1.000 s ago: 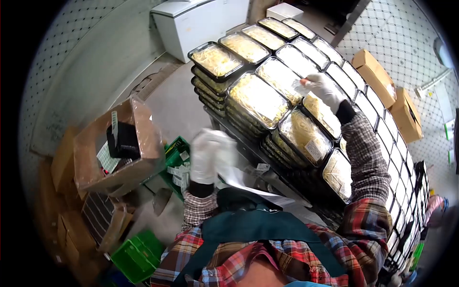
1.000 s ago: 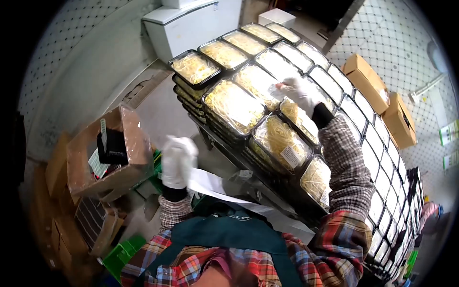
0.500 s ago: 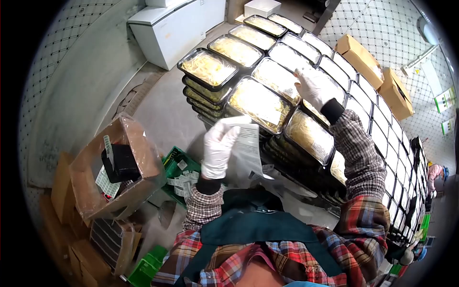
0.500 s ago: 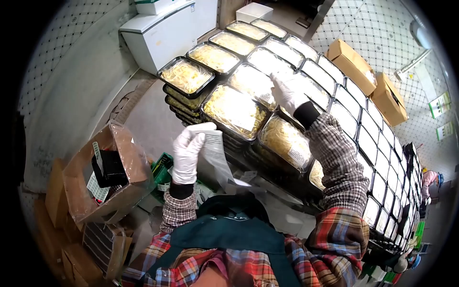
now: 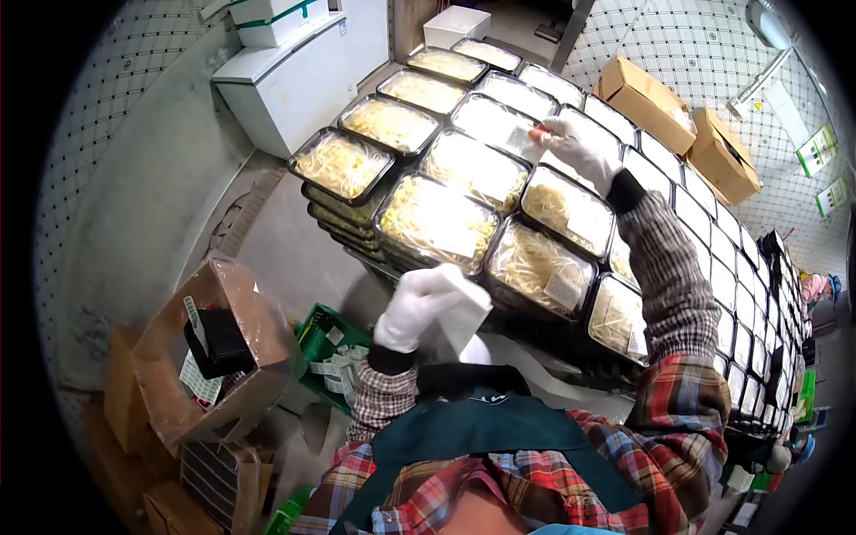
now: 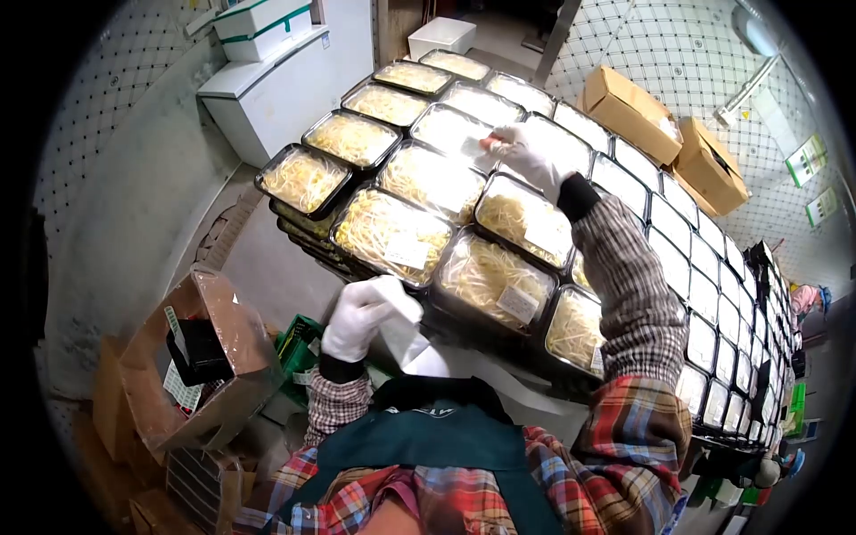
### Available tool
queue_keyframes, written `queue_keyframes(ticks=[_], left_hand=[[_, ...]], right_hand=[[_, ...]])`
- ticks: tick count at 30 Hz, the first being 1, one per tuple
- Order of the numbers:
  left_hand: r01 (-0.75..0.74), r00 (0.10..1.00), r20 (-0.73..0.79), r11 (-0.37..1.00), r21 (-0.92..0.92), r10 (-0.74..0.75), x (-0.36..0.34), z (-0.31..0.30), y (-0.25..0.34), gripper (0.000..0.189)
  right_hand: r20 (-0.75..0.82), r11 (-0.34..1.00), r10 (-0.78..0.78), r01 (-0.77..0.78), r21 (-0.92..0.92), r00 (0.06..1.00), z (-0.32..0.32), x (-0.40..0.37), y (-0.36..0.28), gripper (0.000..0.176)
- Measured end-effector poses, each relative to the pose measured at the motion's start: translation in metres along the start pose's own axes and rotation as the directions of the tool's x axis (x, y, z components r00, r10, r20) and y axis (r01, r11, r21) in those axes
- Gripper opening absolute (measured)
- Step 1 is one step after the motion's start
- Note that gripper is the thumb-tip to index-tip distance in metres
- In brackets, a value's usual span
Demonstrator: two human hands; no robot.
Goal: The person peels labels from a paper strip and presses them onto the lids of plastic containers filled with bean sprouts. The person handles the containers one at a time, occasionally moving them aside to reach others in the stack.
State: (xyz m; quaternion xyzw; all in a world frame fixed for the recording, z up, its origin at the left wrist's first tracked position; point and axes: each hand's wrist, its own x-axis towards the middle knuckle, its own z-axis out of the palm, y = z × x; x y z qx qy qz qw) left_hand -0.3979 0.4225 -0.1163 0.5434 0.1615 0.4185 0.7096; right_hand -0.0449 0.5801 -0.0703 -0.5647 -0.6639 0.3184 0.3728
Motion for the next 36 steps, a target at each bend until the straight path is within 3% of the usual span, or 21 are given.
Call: queue_keyframes(ticks=[1, 2, 8, 10, 11, 14, 16, 17, 19, 20, 21, 22, 23, 26, 27, 28, 30, 31, 32, 34, 36], left_hand=[[-0.128, 0.99, 0.05, 0.991, -0.043, 0.131, 0.0, 0.0, 0.014, 0.015], [-0.075, 0.997, -0.031, 0.987, -0.144, 0.071, -0.003, 0.008, 0.036, 0.018], [-0.165, 0.912, -0.396, 0.981, -0.104, 0.111, -0.019, -0.01, 0.028, 0.047], [-0.179, 0.836, -0.529, 0.984, -0.009, 0.147, -0.003, 0.01, 0.04, 0.051], [-0.16, 0.861, -0.494, 0.987, -0.031, 0.124, -0.005, 0.003, 0.033, 0.062], [-0.113, 0.911, -0.403, 0.993, -0.042, 0.086, 0.002, 0.007, 0.03, 0.036], [-0.176, 0.884, -0.423, 0.98, 0.092, 0.198, 0.017, 0.015, 0.019, 0.019], [-0.132, 0.882, -0.441, 0.985, 0.109, 0.167, 0.018, 0.019, 0.016, 0.018], [-0.042, 0.867, -0.48, 0.979, 0.201, 0.136, 0.025, 0.031, 0.016, 0.017], [-0.034, 0.85, -0.509, 0.977, 0.208, 0.138, 0.029, 0.037, 0.012, 0.017], [-0.057, 0.833, -0.527, 0.972, 0.226, 0.172, 0.034, 0.044, 0.01, 0.018], [-0.085, 0.814, -0.542, 0.966, 0.245, 0.209, 0.038, 0.051, 0.01, 0.019], [-0.107, 0.8, -0.567, 0.976, 0.19, 0.198, 0.041, 0.053, 0.005, 0.019], [-0.042, 0.843, -0.494, 0.943, 0.329, 0.21, 0.05, 0.061, 0.01, 0.018], [0.019, 0.874, -0.48, 0.985, 0.173, 0.068, 0.051, 0.057, -0.001, 0.017], [-0.024, 0.908, -0.409, 0.988, 0.153, 0.086, 0.051, 0.054, -0.009, 0.013], [0.174, 0.912, -0.36, 0.981, -0.089, -0.195, 0.046, 0.052, 0.006, 0.013], [0.16, 0.961, -0.24, 0.985, 0.062, -0.141, 0.042, 0.047, 0.025, 0.015], [0.042, 0.982, -0.182, 0.998, -0.044, -0.049, 0.033, 0.034, 0.021, 0.017], [-0.244, 0.96, -0.165, 0.966, -0.085, 0.228, 0.024, 0.021, 0.03, 0.022], [-0.278, 0.885, -0.414, 0.955, -0.099, 0.215, 0.01, 0.024, 0.044, 0.029]], right_hand=[[0.036, 0.983, 0.06, -0.052, -0.175, 0.998, -0.005, 0.01, -0.01, 0.036], [0.063, 0.934, 0.121, -0.092, -0.346, 0.991, -0.008, 0.02, -0.023, 0.039], [0.02, 0.825, -0.027, 0.034, -0.565, 0.999, 0.021, 0.071, 0.047, 0.029], [0.005, 0.672, -0.094, 0.068, -0.737, 0.996, 0.026, 0.06, 0.028, 0.028], [0.008, 0.612, -0.114, 0.076, -0.787, 0.993, 0.029, 0.059, 0.03, 0.028], [0.006, 0.438, -0.18, 0.085, -0.895, 0.984, 0.026, 0.042, 0.007, 0.03], [0.042, 0.256, -0.236, 0.103, -0.961, 0.971, 0.017, 0.04, 0.006, 0.032], [0.002, 0.929, -0.151, 0.143, -0.341, 0.988, 0.021, 0.029, 0.008, 0.04], [0.334, 0.959, 0.071, 0.027, -0.281, 0.94, 0.023, -0.018, -0.086, 0.049], [0.52, 0.977, 0.11, 0.004, -0.213, 0.847, 0.021, -0.048, -0.143, 0.044], [0.677, 0.995, 0.051, -0.093, 0.026, 0.734, 0.036, -0.053, -0.114, 0.047], [0.695, 0.999, -0.005, -0.021, 0.028, 0.719, 0.036, -0.077, -0.144, 0.048], [0.634, 0.991, 0.075, 0.011, -0.131, 0.77, 0.033, -0.097, -0.176, 0.043], [0.508, 0.978, 0.181, -0.1, -0.184, 0.842, 0.03, -0.105, -0.173, 0.032], [0.519, 0.994, 0.094, -0.055, -0.091, 0.85, 0.028, -0.097, -0.15, 0.028], [0.524, 0.996, 0.041, 0.007, -0.089, 0.85, 0.024, -0.086, -0.134, 0.026], [0.382, 0.989, -0.08, 0.121, -0.085, 0.921, 0.003, -0.05, -0.102, 0.024], [0.243, 0.997, -0.068, 0.076, -0.021, 0.968, -0.008, -0.022, -0.072, 0.025], [0.101, 0.998, -0.047, 0.042, 0.049, 0.994, -0.022, 0.01, -0.04, 0.025], [-0.017, 0.877, -0.145, 0.121, -0.465, 0.989, -0.056, 0.063, -0.001, 0.029], [-0.018, 0.735, -0.087, 0.052, -0.676, 0.996, -0.067, 0.101, 0.028, 0.033]])
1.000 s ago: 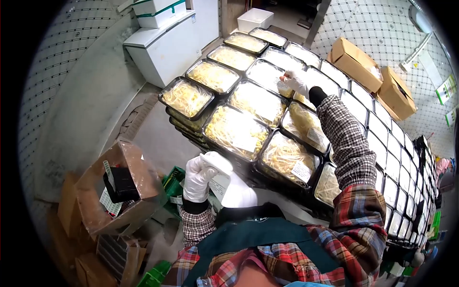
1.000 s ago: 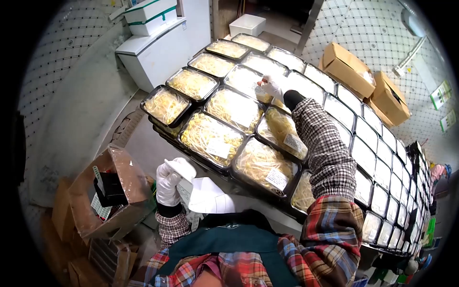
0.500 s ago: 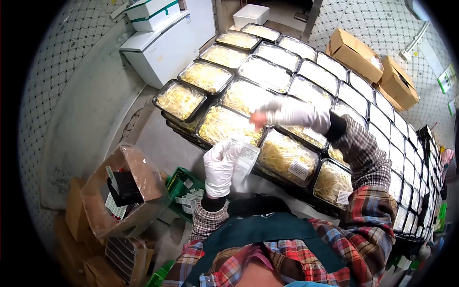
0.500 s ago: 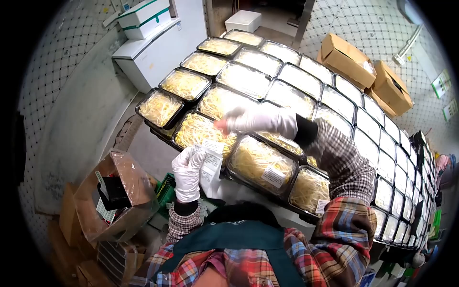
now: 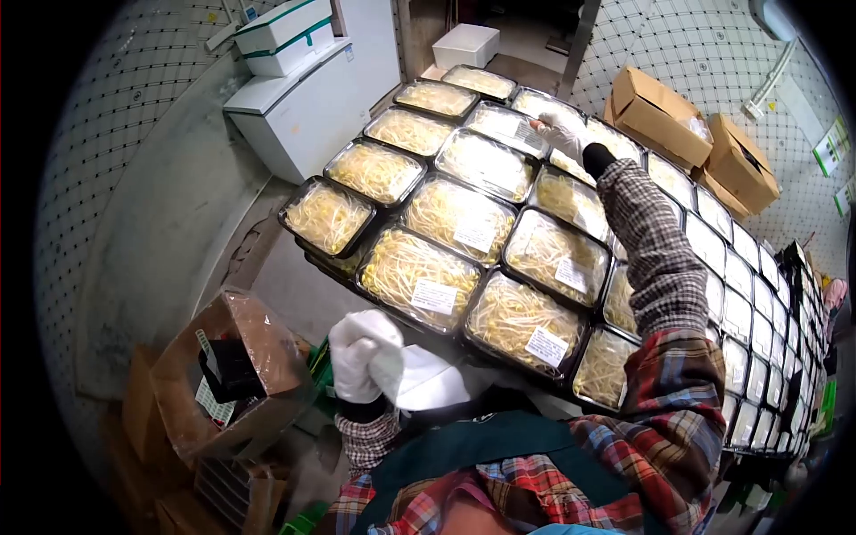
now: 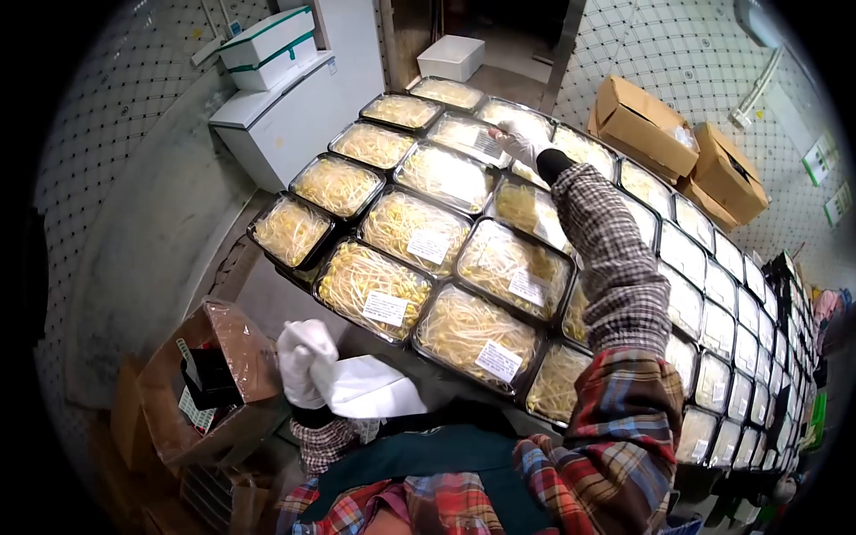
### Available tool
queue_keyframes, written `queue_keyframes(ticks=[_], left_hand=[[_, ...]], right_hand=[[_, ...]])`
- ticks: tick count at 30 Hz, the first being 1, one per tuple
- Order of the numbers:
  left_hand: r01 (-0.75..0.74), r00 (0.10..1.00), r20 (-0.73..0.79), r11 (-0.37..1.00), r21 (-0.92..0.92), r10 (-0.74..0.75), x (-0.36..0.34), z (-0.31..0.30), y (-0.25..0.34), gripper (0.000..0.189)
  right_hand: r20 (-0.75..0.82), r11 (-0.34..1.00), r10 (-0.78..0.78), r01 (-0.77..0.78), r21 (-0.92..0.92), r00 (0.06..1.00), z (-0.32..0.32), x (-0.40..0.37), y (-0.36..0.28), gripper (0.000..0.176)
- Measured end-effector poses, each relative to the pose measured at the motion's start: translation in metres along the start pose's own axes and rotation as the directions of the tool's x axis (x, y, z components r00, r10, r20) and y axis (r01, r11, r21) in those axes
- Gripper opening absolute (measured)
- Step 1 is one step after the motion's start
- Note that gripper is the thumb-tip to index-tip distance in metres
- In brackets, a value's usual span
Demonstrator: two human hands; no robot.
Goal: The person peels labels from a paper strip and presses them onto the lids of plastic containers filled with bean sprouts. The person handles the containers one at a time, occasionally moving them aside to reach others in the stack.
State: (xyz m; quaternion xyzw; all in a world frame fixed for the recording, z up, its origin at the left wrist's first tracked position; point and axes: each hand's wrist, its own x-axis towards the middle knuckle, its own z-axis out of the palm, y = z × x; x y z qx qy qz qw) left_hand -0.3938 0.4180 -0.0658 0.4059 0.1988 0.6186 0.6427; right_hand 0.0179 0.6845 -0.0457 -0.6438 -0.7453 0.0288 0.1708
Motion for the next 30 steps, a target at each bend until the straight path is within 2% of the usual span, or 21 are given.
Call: queue_keyframes(ticks=[2, 4, 5, 6, 8, 9, 12, 14, 16, 17, 19, 23, 25, 26, 27, 28, 29, 30], left_hand=[[-0.019, 0.993, -0.118, 1.0, -0.021, 0.016, -0.005, -0.012, 0.003, 0.033], [-0.029, 0.985, -0.172, 1.0, -0.007, 0.027, -0.008, -0.019, 0.0, 0.032], [-0.027, 0.983, -0.179, 0.994, 0.108, 0.046, -0.01, -0.023, -0.004, 0.043], [-0.013, 0.982, -0.186, 0.993, 0.118, 0.035, -0.007, -0.019, -0.003, 0.046], [0.022, 0.979, -0.202, 0.991, 0.131, 0.005, 0.0, -0.004, -0.003, 0.053], [0.066, 0.99, -0.131, 0.984, 0.165, -0.045, 0.003, -0.007, -0.006, 0.061], [0.102, 0.99, -0.114, 0.97, 0.219, -0.079, 0.006, -0.002, -0.015, 0.044], [0.09, 0.996, -0.016, 0.977, 0.191, -0.089, 0.01, -0.002, -0.021, 0.028], [0.1, 0.995, -0.025, 0.957, 0.272, -0.097, 0.011, 0.004, -0.024, 0.024], [0.077, 0.995, 0.045, 0.972, 0.224, -0.089, 0.012, 0.0, -0.028, 0.016], [0.066, 0.997, 0.036, 0.976, 0.209, -0.075, 0.013, 0.007, -0.03, 0.016], [0.086, 0.995, 0.035, 0.962, 0.261, -0.098, 0.009, 0.012, -0.025, 0.016], [0.094, 0.995, 0.017, 0.962, 0.255, -0.102, 0.009, 0.019, -0.02, 0.017], [0.095, 0.995, -0.006, 0.955, 0.28, -0.097, 0.008, 0.018, -0.019, 0.018], [0.098, 0.995, -0.029, 0.948, 0.304, -0.093, 0.006, 0.017, -0.018, 0.018], [0.103, 0.994, -0.053, 0.939, 0.329, -0.09, 0.005, 0.017, -0.017, 0.019], [0.126, 0.99, -0.104, 0.938, 0.324, -0.097, 0.004, 0.021, -0.016, 0.027], [0.11, 0.993, -0.085, 0.941, 0.319, -0.087, 0.004, 0.018, -0.017, 0.025]], right_hand=[[-0.054, 0.983, -0.047, 0.037, -0.177, 0.997, 0.021, 0.02, 0.013, 0.032], [-0.035, 0.991, 0.026, -0.031, -0.128, 0.999, 0.036, 0.02, 0.008, 0.029], [-0.02, 0.992, 0.067, -0.068, -0.104, 0.998, 0.043, 0.02, 0.007, 0.028], [-0.111, 0.963, -0.056, 0.025, -0.269, 0.992, 0.047, 0.02, 0.007, 0.029], [-0.123, 0.976, -0.019, -0.008, -0.217, 0.992, 0.054, 0.017, 0.009, 0.028], [-0.115, 0.97, -0.025, -0.004, -0.245, 0.993, 0.053, 0.015, 0.007, 0.027], [-0.141, 0.943, -0.056, 0.006, -0.332, 0.988, 0.046, 0.014, 0.002, 0.025], [-0.195, 0.918, -0.1, 0.015, -0.397, 0.976, 0.045, 0.011, 0.003, 0.026], [-0.254, 0.953, -0.09, 0.009, -0.303, 0.963, 0.042, 0.006, 0.006, 0.018], [-0.286, 0.967, -0.083, 0.008, -0.256, 0.955, 0.038, 0.006, 0.008, 0.014], [-0.316, 0.992, -0.045, 0.005, -0.126, 0.948, 0.032, 0.01, 0.014, 0.008], [-0.223, 0.983, -0.017, -0.025, -0.183, 0.975, 0.034, 0.026, 0.019, 0.013], [-0.174, 1.0, 0.021, -0.022, -0.007, 0.985, 0.07, 0.045, 0.042, 0.018], [-0.178, 0.992, -0.036, 0.013, -0.128, 0.983, 0.083, 0.05, 0.047, 0.021], [-0.127, 0.955, -0.016, -0.022, -0.296, 0.992, 0.063, 0.03, 0.017, 0.027], [-0.186, 0.951, 0.024, -0.08, -0.298, 0.982, 0.06, 0.023, 0.003, 0.03], [-0.187, 0.95, 0.027, -0.083, -0.3, 0.982, 0.064, 0.025, 0.004, 0.031], [-0.186, 0.949, 0.03, -0.086, -0.303, 0.982, 0.064, 0.024, 0.002, 0.033]])
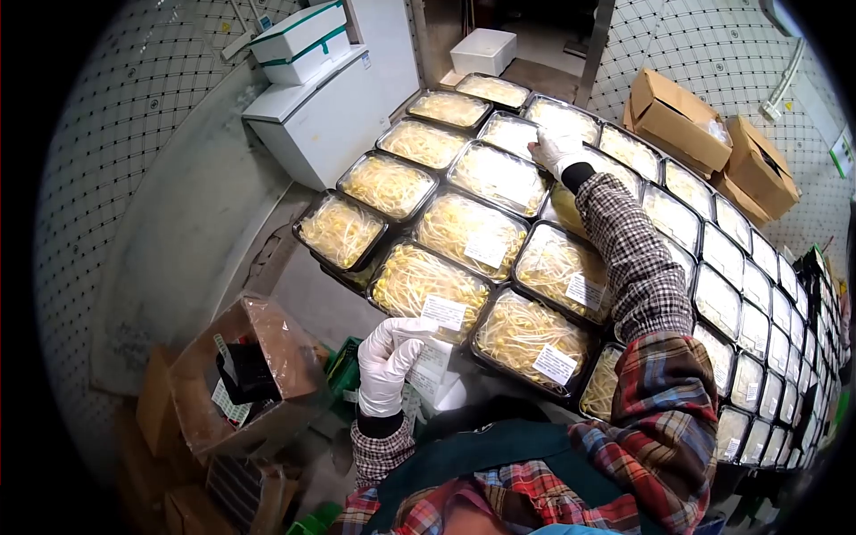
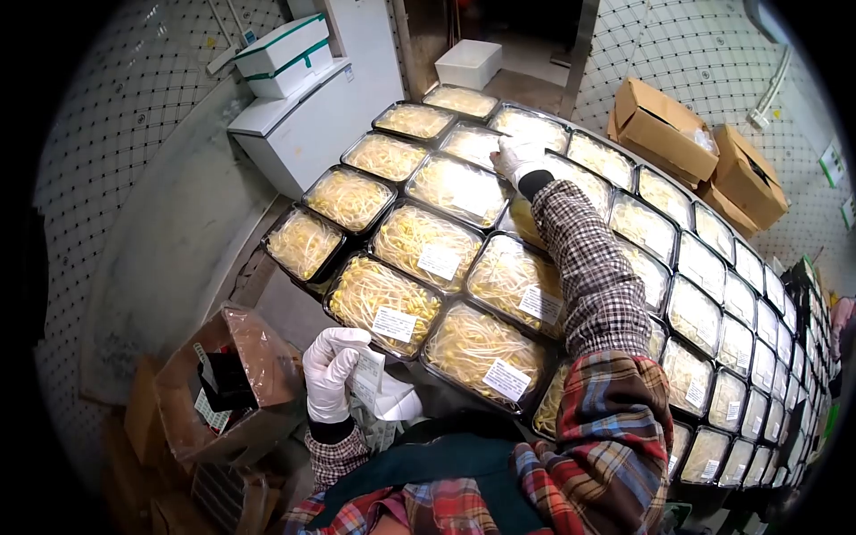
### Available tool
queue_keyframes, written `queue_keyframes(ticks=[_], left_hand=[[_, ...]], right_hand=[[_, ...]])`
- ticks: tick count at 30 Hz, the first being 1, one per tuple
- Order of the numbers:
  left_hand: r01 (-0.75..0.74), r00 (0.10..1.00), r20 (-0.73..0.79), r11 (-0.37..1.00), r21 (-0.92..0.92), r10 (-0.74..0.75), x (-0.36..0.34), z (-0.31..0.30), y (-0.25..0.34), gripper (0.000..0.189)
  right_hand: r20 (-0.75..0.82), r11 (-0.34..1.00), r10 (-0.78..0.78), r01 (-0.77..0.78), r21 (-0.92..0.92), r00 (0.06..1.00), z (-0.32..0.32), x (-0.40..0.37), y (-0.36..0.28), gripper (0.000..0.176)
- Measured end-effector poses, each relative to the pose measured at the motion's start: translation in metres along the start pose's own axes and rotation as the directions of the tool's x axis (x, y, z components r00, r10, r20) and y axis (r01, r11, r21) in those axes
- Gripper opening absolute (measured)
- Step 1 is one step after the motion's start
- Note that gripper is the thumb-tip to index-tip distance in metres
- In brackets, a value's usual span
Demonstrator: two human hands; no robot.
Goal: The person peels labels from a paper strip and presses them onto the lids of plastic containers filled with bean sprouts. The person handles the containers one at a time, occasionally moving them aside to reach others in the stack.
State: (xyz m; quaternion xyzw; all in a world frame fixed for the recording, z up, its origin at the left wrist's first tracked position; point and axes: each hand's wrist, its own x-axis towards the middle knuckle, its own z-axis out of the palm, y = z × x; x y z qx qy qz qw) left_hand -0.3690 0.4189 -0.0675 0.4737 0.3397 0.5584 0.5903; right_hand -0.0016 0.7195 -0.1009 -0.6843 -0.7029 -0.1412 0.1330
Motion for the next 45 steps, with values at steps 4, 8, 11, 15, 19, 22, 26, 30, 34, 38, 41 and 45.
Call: queue_keyframes(ticks=[4, 8, 11, 15, 19, 22, 26, 30, 34, 38, 41, 45], left_hand=[[-0.031, 0.999, 0.024, 0.999, -0.013, 0.031, 0.0, -0.002, -0.006, 0.018], [-0.022, 0.999, -0.035, 0.998, 0.051, 0.024, 0.005, 0.004, -0.007, 0.011], [-0.033, 0.993, -0.111, 0.987, 0.158, 0.051, 0.011, 0.013, -0.012, 0.013], [-0.081, 0.984, -0.147, 0.989, 0.123, 0.098, 0.02, 0.035, -0.026, 0.02], [0.113, 0.994, -0.002, 0.993, 0.019, -0.113, 0.023, 0.047, -0.03, 0.016], [0.31, 0.946, 0.071, 0.947, 0.082, -0.316, 0.022, 0.044, -0.025, 0.013], [-0.113, 0.936, 0.293, 0.956, -0.271, 0.194, 0.014, -0.009, -0.017, 0.017], [-0.252, 0.953, -0.02, 0.756, -0.604, 0.301, 0.002, -0.054, -0.018, 0.027], [-0.292, 0.956, -0.097, 0.886, -0.359, 0.276, -0.001, -0.055, -0.015, 0.024], [-0.202, 0.979, -0.052, 0.919, -0.338, 0.196, -0.006, -0.051, -0.013, 0.043], [-0.179, 0.98, -0.134, 0.949, -0.26, 0.148, -0.004, -0.044, -0.016, 0.045], [-0.062, 0.996, -0.069, 0.994, -0.088, 0.057, -0.004, -0.04, -0.013, 0.029]], right_hand=[[-0.091, 0.995, -0.061, 0.053, -0.087, 0.994, -0.02, -0.008, 0.003, 0.026], [-0.168, 0.995, -0.086, 0.078, -0.058, 0.982, -0.022, -0.015, -0.001, 0.015], [0.401, 0.431, -0.27, -0.263, 0.863, 0.875, -0.105, -0.086, -0.076, 0.026], [0.376, 0.413, -0.621, -0.12, 0.903, 0.688, -0.205, -0.174, -0.133, 0.019], [0.445, 0.483, -0.528, -0.175, 0.858, 0.723, -0.191, -0.169, -0.107, 0.018], [0.384, 0.477, -0.378, -0.178, 0.861, 0.842, -0.167, -0.123, -0.06, 0.016], [0.09, 0.935, 0.083, -0.109, 0.337, 0.992, -0.099, -0.011, 0.073, 0.023], [0.23, 0.968, 0.15, -0.189, 0.162, 0.962, -0.033, 0.037, 0.129, 0.038], [0.194, 0.98, 0.157, -0.177, 0.089, 0.968, 0.004, 0.047, 0.126, 0.037], [0.166, 0.995, 0.081, -0.071, -0.066, 0.983, -0.015, 0.033, 0.109, 0.037], [0.116, 0.975, 0.103, -0.077, -0.211, 0.988, -0.012, 0.034, 0.106, 0.036], [0.054, 0.947, 0.028, -0.009, -0.322, 0.998, -0.007, 0.05, 0.105, 0.022]])
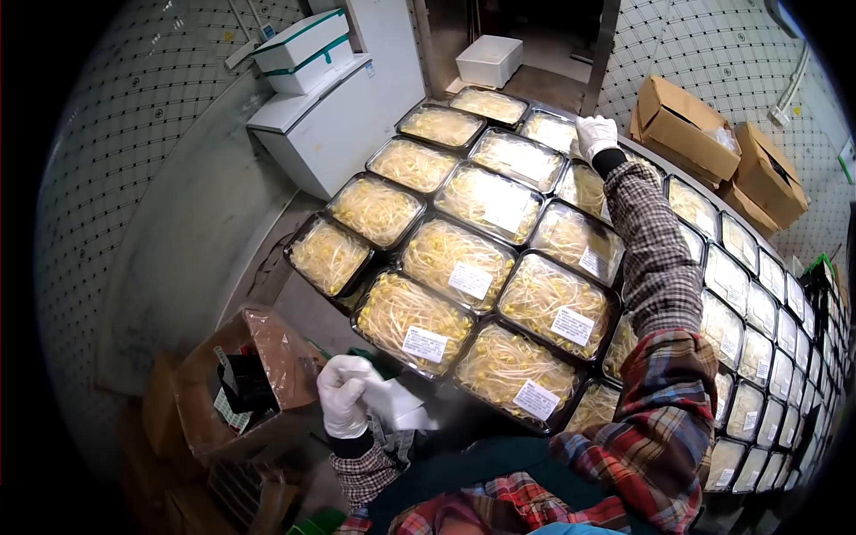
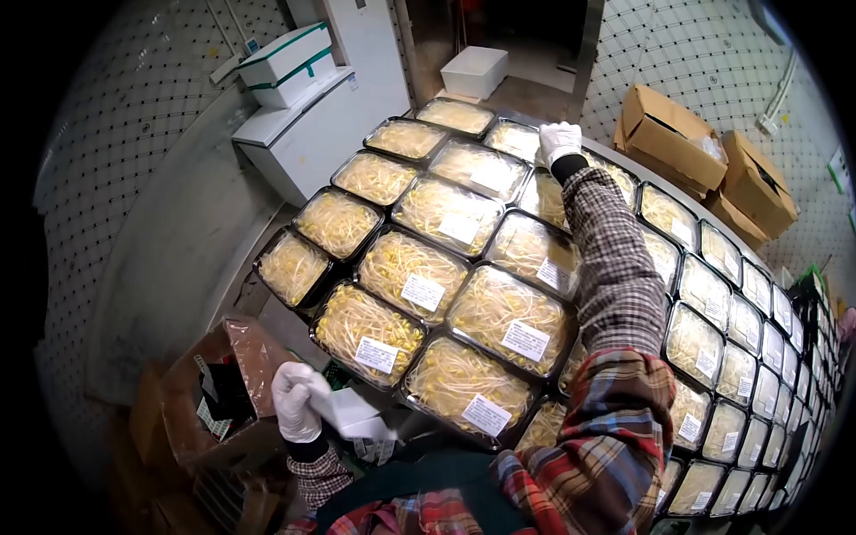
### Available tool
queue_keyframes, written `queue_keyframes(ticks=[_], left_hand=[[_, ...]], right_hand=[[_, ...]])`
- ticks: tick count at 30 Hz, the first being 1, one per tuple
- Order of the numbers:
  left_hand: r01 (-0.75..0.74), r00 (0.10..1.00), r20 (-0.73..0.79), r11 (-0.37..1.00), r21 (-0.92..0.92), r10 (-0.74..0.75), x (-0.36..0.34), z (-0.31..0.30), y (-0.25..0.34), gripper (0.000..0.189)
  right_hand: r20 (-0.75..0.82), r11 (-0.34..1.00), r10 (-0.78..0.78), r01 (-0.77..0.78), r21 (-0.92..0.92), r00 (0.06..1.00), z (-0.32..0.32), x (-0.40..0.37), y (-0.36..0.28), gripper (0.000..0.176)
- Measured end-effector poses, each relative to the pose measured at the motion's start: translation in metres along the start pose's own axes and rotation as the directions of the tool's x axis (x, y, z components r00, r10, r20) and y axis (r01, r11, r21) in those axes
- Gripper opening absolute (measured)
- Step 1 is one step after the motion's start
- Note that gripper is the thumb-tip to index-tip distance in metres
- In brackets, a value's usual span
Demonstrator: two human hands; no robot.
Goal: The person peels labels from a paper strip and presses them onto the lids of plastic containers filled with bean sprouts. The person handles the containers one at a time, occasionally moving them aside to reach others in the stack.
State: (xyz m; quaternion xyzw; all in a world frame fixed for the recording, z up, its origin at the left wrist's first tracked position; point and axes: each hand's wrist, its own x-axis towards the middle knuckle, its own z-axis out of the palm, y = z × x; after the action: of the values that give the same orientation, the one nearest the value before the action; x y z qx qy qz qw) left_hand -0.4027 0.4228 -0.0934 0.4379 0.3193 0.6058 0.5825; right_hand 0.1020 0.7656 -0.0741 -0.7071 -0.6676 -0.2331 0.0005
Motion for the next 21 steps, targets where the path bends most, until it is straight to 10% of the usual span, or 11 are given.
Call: queue_keyframes(ticks=[2, 4, 6, 8, 13, 19, 21], left_hand=[[-0.009, 1.0, 0.02, 0.977, 0.211, 0.005, 0.005, 0.01, -0.005, 0.014], [0.074, 0.997, -0.051, 0.931, 0.358, -0.06, 0.005, 0.031, -0.005, 0.008], [0.083, 0.993, -0.113, 0.911, 0.404, -0.04, 0.006, 0.046, -0.012, 0.012], [0.007, 0.99, -0.134, 0.927, 0.376, 0.047, 0.004, 0.054, -0.019, 0.019], [0.07, 0.988, -0.144, 0.986, 0.153, -0.048, -0.006, 0.027, -0.032, 0.021], [0.11, 0.993, -0.058, 0.993, 0.037, -0.107, -0.038, -0.055, 0.001, 0.016], [0.041, 0.951, -0.291, 0.977, -0.211, -0.103, -0.065, -0.065, 0.048, 0.02]], right_hand=[[-0.102, 0.949, 0.001, 0.032, 0.314, 0.995, -0.041, -0.017, -0.039, 0.016], [0.038, 0.45, -0.38, 0.149, 0.881, 0.924, -0.11, -0.074, -0.101, 0.023], [0.189, 0.241, -0.783, 0.008, 0.971, 0.593, -0.154, -0.137, -0.161, 0.035], [0.041, 0.034, -0.865, -0.022, 0.999, 0.5, -0.207, -0.206, -0.193, 0.045], [0.206, 0.218, -0.818, -0.042, 0.975, 0.536, -0.238, -0.229, -0.227, 0.014], [0.313, 0.376, -0.526, -0.114, 0.92, 0.79, -0.246, -0.176, -0.285, 0.024], [0.173, 0.274, -0.529, -0.026, 0.961, 0.831, -0.226, -0.144, -0.315, 0.026]])
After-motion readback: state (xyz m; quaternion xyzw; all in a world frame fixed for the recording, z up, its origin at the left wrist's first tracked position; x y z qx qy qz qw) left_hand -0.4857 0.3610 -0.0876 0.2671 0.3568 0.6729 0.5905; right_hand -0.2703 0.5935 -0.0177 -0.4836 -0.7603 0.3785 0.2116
